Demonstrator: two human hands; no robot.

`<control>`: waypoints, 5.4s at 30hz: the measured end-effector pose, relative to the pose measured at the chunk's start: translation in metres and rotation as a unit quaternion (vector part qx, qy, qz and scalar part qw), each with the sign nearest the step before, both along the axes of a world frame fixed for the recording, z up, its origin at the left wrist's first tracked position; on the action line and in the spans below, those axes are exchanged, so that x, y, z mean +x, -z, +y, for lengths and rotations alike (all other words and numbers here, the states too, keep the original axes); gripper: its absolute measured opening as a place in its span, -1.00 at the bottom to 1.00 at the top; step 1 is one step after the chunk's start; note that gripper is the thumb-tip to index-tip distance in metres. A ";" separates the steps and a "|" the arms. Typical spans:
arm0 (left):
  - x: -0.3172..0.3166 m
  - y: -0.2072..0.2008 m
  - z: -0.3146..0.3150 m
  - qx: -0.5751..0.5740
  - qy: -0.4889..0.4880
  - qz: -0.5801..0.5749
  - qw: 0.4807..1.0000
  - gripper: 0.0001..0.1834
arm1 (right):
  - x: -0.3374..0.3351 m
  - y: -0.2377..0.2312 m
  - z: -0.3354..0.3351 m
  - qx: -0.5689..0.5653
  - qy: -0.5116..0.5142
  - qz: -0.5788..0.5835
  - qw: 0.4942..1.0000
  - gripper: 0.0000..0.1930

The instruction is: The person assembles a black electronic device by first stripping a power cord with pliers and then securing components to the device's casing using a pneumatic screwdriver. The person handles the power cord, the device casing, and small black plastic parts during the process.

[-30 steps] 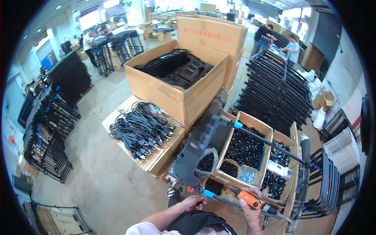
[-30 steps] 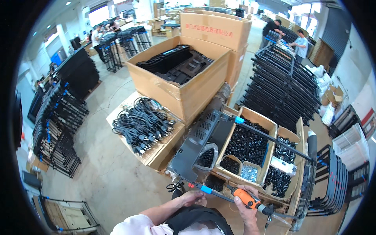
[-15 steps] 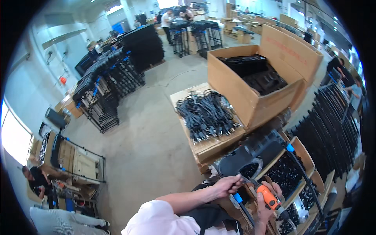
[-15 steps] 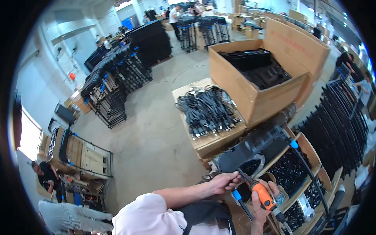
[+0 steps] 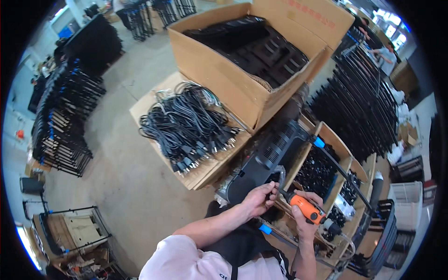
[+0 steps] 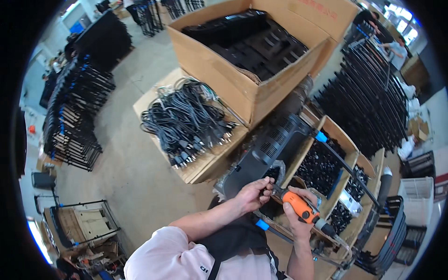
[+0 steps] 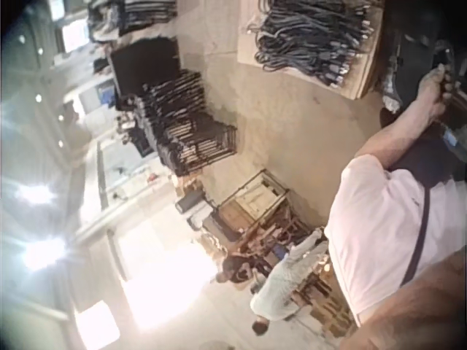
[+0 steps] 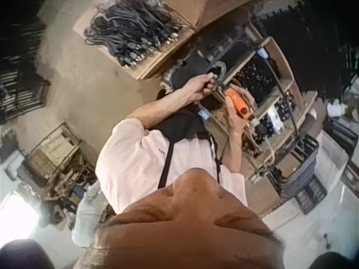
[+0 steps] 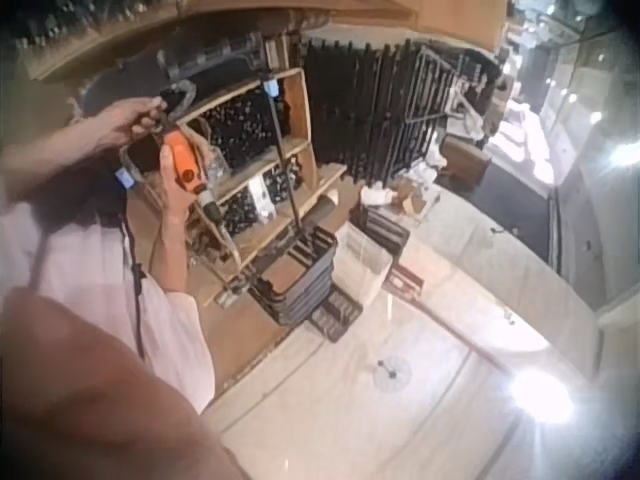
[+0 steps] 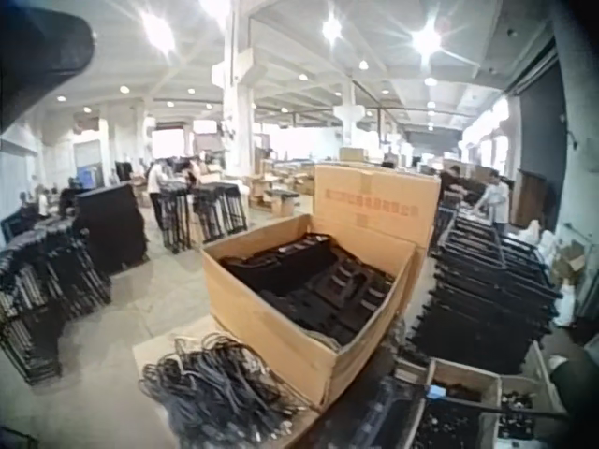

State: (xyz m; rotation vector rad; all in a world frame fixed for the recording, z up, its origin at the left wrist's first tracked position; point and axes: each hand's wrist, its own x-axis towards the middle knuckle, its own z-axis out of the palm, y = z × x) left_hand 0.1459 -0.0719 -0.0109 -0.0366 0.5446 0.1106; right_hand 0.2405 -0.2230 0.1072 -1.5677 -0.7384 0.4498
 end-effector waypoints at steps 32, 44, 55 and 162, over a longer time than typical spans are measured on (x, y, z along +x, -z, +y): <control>-0.020 0.032 0.050 0.172 0.053 0.055 0.982 -0.60 | 0.037 0.035 0.208 -0.179 -0.092 -0.034 0.979 -0.60; -0.017 0.041 0.041 0.221 0.046 0.038 0.973 -0.60 | 0.045 0.040 0.209 -0.209 -0.150 -0.052 0.965 -0.59; -0.043 0.025 0.026 0.065 0.005 0.055 0.996 -0.63 | -0.001 -0.005 0.108 -0.080 -0.086 0.015 0.993 -0.48; -0.185 0.053 -0.043 0.185 0.041 0.100 0.977 -0.74 | -0.129 0.042 0.037 -0.140 -0.193 -0.077 0.968 -0.59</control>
